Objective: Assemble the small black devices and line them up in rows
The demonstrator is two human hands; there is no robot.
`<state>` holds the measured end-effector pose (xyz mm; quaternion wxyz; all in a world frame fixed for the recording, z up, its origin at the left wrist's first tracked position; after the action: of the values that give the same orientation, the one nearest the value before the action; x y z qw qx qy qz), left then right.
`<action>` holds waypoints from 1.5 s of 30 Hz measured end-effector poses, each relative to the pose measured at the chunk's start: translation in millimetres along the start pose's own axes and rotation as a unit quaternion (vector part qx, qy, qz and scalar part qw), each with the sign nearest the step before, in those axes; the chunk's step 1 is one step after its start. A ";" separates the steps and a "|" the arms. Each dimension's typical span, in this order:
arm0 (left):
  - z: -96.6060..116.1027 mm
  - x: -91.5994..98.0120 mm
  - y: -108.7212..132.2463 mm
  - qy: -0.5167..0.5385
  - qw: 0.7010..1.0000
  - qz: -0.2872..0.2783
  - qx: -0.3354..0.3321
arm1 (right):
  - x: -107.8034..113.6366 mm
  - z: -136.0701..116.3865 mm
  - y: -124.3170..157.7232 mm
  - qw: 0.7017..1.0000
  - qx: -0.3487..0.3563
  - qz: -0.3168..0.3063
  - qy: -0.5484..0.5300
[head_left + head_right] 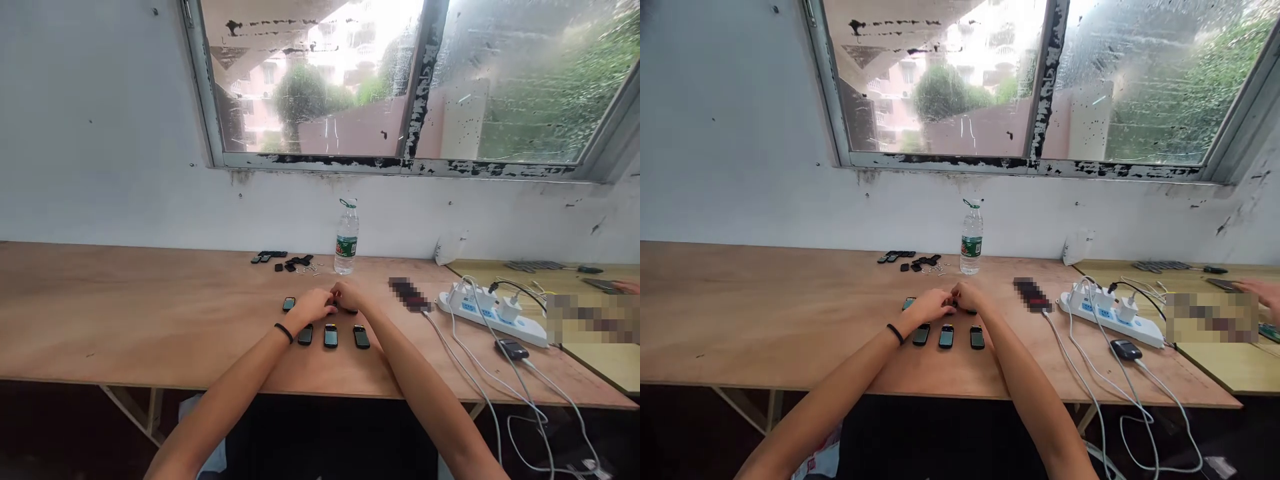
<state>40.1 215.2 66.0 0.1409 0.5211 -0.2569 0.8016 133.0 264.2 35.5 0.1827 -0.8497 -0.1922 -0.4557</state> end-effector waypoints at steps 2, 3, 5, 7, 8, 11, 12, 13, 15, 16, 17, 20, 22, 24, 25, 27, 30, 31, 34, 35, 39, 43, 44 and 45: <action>-0.4 -3.7 -0.9 -0.009 1.000 0.004 0.008 | 0.5 2.7 -0.3 1.000 -0.015 0.003 0.001; -2.4 -5.1 -1.0 -0.013 1.000 0.006 0.012 | 1.0 3.6 -0.5 1.000 -0.016 0.005 -0.001; -8.7 -6.7 -0.8 -0.021 1.000 0.006 0.020 | 2.8 3.9 -0.4 1.000 -0.004 0.010 -0.007; -16.3 -6.5 -0.6 -0.026 0.999 0.003 0.026 | 4.0 3.8 0.2 1.000 0.016 0.014 -0.014; -19.7 -5.7 -0.3 -0.026 0.999 0.000 0.028 | 3.8 4.5 0.5 1.000 0.021 0.013 -0.017; -26.7 -2.6 1.1 -0.021 0.999 -0.006 0.025 | 1.3 8.3 0.5 1.000 0.016 0.011 -0.009; -27.9 -1.9 1.8 -0.019 1.000 -0.008 0.024 | -0.2 9.2 0.2 1.000 0.011 0.009 -0.004; -28.8 -1.4 2.4 -0.016 1.000 -0.009 0.022 | -1.7 9.9 -0.3 1.000 0.006 0.008 0.001; -29.8 -1.8 3.3 -0.012 1.000 -0.010 0.020 | -4.5 10.9 -1.1 1.000 -0.003 0.006 0.011; -30.2 -2.5 3.6 -0.011 1.000 -0.010 0.020 | -5.5 11.0 -1.3 1.000 -0.006 0.008 0.015; -30.8 -3.4 3.8 -0.010 1.000 -0.009 0.021 | -5.8 10.9 -1.5 1.000 -0.006 0.012 0.019; -32.8 -5.9 4.1 -0.014 1.000 -0.007 0.026 | -5.6 11.2 -0.8 1.000 -0.006 0.027 0.015; -33.5 -6.4 4.3 -0.020 0.999 -0.006 0.027 | -4.1 11.6 0.2 0.999 -0.005 0.040 -0.004; -33.1 -6.3 4.5 -0.026 0.999 -0.006 0.025 | 1.0 9.7 1.6 0.997 0.006 0.070 -0.032; -32.5 -6.2 4.5 -0.030 0.999 -0.007 0.023 | 4.5 7.7 2.6 0.995 0.015 0.090 -0.047; -31.1 -6.2 4.6 -0.036 0.999 -0.010 0.018 | 10.4 3.1 4.5 0.989 0.035 0.124 -0.077; -29.4 -6.4 4.8 -0.045 0.999 -0.011 0.014 | 11.4 -2.1 5.2 0.983 0.048 0.134 -0.113; -29.0 -6.4 4.9 -0.047 0.999 -0.010 0.013 | 10.5 -3.0 5.1 0.982 0.048 0.132 -0.123; -28.5 -6.6 5.2 -0.054 0.998 -0.008 0.013 | 7.6 -3.7 5.1 0.981 0.044 0.125 -0.143; -28.4 -6.7 5.2 -0.056 0.998 -0.009 0.013 | 6.2 -3.4 5.1 0.981 0.043 0.120 -0.144; -27.6 -6.1 5.3 -0.059 0.998 -0.009 0.013 | 0.0 -2.0 5.1 0.986 0.036 0.089 -0.136; -25.1 -5.6 5.0 -0.058 0.998 -0.009 0.013 | 2.6 -1.9 6.0 0.989 0.030 0.091 -0.116; -24.5 -5.8 4.8 -0.058 0.998 -0.010 0.013 | 3.7 -2.6 6.2 0.989 0.030 0.091 -0.109; -24.0 -6.1 4.6 -0.059 0.998 -0.010 0.015 | 4.4 -3.4 6.3 0.990 0.029 0.089 -0.103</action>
<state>22.0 225.0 51.5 0.1258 0.5719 -0.2479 0.7718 136.0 257.8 40.1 0.2264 -0.9002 -0.1469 -0.3416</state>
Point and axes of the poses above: each hand's wrist, its own y-axis away from the middle knuckle, its own x-axis out of the back of the hand, z = x × y, the point moved 9 cm from there along -y, towards the middle knuckle, and after that the axes turned 9 degrees about -y, right-handed, at the moved point
